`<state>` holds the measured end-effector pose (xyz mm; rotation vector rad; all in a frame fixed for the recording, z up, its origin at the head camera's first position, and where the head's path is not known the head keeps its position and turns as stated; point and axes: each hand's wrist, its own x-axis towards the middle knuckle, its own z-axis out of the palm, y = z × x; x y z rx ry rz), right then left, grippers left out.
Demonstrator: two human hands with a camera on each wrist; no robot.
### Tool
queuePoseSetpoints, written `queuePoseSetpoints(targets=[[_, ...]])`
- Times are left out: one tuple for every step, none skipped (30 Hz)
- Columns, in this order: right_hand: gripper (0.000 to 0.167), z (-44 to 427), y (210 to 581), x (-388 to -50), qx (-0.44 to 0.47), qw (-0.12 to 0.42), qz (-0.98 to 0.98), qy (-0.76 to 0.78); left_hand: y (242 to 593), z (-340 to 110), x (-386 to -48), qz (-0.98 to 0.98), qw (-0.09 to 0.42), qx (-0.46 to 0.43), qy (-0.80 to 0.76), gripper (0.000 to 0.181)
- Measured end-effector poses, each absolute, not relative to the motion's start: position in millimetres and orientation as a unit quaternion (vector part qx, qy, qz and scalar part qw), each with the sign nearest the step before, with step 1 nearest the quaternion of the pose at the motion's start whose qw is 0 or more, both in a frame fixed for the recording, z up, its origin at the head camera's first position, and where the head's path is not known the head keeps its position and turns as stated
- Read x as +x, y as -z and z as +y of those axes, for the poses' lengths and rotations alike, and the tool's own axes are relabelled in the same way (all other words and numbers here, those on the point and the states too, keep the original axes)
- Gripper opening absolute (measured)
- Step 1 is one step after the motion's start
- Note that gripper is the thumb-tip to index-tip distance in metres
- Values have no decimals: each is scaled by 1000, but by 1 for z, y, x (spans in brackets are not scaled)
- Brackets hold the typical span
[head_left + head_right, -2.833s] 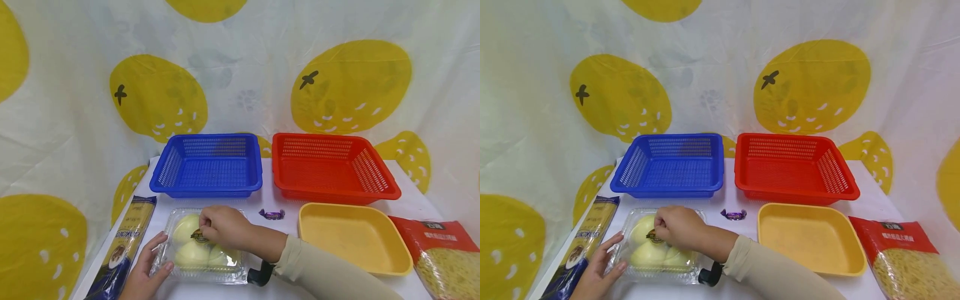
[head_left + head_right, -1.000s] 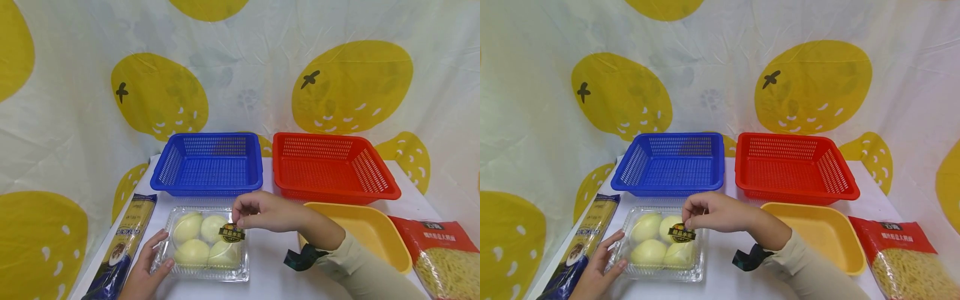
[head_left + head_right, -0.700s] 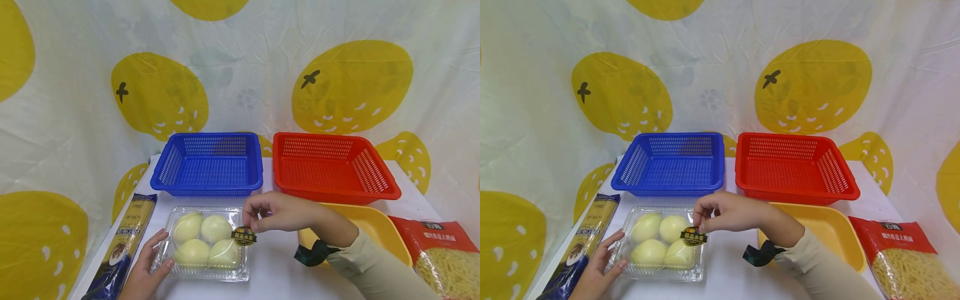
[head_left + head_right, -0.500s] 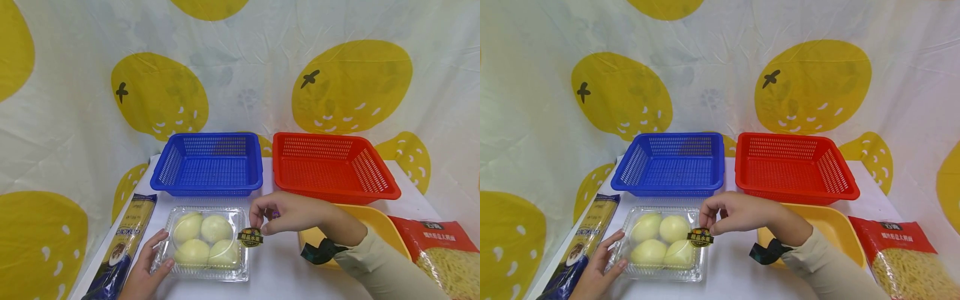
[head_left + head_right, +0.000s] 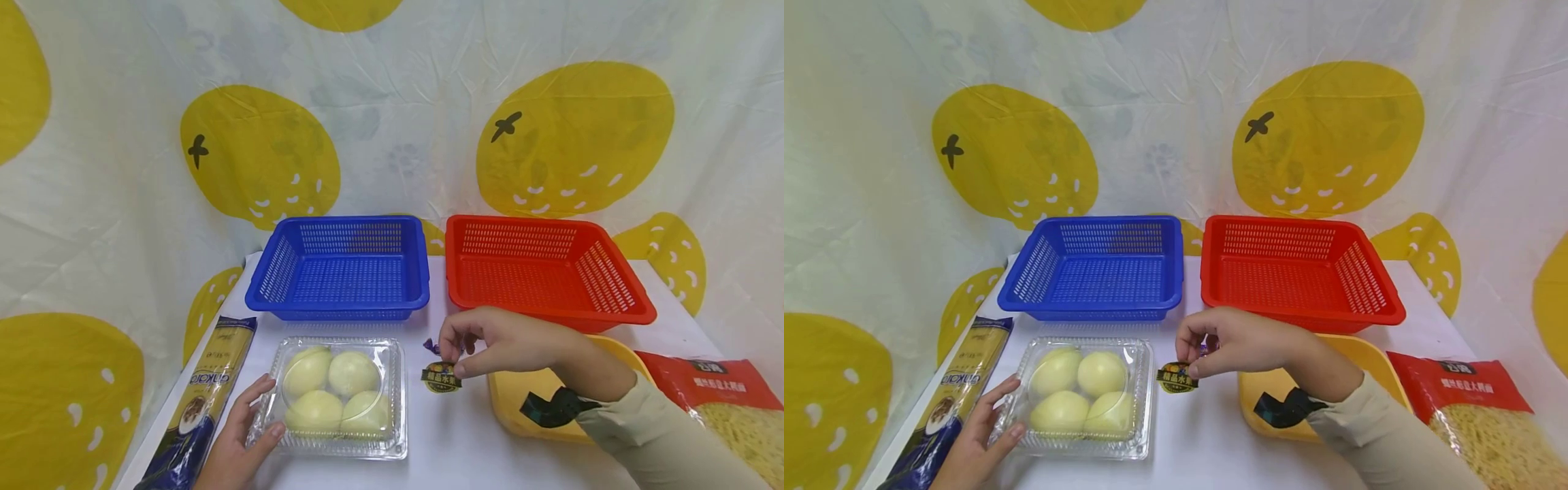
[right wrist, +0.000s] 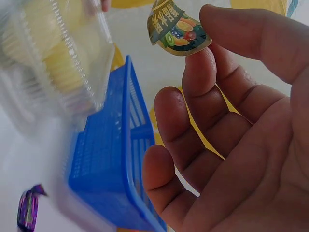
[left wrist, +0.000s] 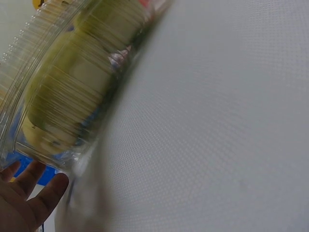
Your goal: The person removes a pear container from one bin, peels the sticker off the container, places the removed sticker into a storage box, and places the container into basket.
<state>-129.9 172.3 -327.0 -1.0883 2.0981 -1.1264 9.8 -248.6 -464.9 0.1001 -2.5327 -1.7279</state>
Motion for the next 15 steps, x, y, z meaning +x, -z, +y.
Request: queuePoseSetpoints(targets=[[12, 175, 327, -130, -398, 258, 777, 414, 465, -249, 10, -824, 37, 33, 564, 59], [12, 178, 327, -130, -394, 257, 781, 410, 465, -249, 10, -823, 37, 34, 566, 59], [13, 181, 327, -130, -389, 256, 786, 407, 465, -249, 9, -822, 36, 34, 567, 59], [13, 184, 327, -130, -384, 256, 790, 404, 465, -249, 9, -822, 35, 35, 568, 59], [14, 188, 327, -129, -380, 255, 793, 402, 465, -249, 9, -821, 35, 35, 569, 59], [15, 191, 327, -129, -376, 255, 796, 400, 465, -249, 9, -820, 34, 35, 570, 59], [15, 195, 327, -129, -374, 254, 798, 398, 465, -249, 8, -820, 34, 35, 570, 59], [15, 198, 327, -129, -372, 254, 799, 399, 465, -249, 8, -821, 34, 35, 569, 59], [14, 202, 327, -129, -371, 254, 799, 400, 465, -249, 8, -822, 33, 34, 567, 59], [15, 206, 327, -129, -370, 254, 799, 401, 465, -249, 8, -823, 33, 34, 566, 59], [14, 210, 326, -129, -369, 253, 799, 401, 464, -249, 9, -823, 33, 34, 566, 59], [14, 214, 326, -129, -368, 253, 799, 402, 464, -249, 9, -824, 33, 34, 564, 59], [14, 218, 327, -130, -367, 254, 799, 403, 464, -249, 9, -825, 33, 35, 563, 60], [14, 222, 327, -130, -366, 255, 799, 403, 464, -249, 10, -825, 34, 35, 563, 59], [14, 226, 327, -130, -367, 255, 799, 403, 465, -249, 10, -826, 35, 35, 561, 59]])
